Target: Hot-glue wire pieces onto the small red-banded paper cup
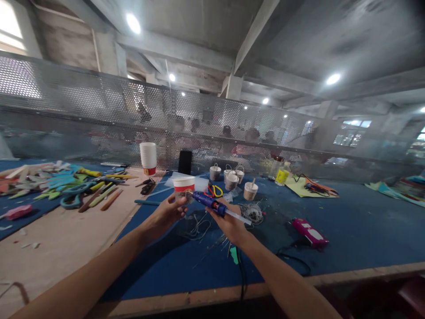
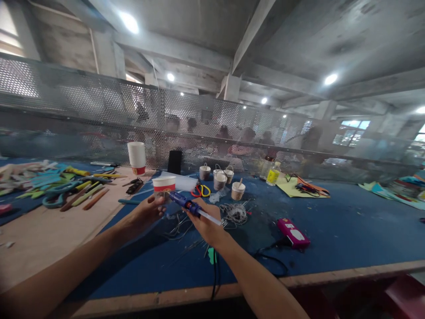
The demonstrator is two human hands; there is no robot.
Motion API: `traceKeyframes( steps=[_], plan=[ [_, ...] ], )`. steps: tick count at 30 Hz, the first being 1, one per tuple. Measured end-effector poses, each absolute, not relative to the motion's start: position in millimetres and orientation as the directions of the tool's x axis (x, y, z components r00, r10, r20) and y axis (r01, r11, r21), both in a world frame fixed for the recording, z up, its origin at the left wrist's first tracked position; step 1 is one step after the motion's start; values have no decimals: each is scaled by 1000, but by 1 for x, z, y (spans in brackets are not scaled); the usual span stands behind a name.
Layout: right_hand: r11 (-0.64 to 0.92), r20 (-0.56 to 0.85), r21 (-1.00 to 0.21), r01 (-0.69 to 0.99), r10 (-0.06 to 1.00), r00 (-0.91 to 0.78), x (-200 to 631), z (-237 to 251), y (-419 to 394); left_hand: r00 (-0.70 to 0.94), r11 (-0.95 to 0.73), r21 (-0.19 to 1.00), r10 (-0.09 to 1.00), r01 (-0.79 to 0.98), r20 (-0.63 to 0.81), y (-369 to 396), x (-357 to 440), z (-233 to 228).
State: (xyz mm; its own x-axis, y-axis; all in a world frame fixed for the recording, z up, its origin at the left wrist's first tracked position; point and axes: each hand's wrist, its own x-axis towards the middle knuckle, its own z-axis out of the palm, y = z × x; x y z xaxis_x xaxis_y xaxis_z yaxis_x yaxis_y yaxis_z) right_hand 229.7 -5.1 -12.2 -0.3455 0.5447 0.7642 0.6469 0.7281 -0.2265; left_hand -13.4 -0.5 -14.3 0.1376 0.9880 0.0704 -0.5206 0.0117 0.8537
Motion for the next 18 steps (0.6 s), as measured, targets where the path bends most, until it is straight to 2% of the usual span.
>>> traceKeyframes(
  steps=[9, 18],
  plan=[
    [731, 710, -316, 605, 605, -360, 230, -12, -6, 145, -7, 883, 986, -469, 85, -4, -11, -13],
    [735, 720, -285, 615, 588, -369, 231, -12, -5, 128, -7, 873, 989, -488, 80, -1, -12, -15]
  ],
)
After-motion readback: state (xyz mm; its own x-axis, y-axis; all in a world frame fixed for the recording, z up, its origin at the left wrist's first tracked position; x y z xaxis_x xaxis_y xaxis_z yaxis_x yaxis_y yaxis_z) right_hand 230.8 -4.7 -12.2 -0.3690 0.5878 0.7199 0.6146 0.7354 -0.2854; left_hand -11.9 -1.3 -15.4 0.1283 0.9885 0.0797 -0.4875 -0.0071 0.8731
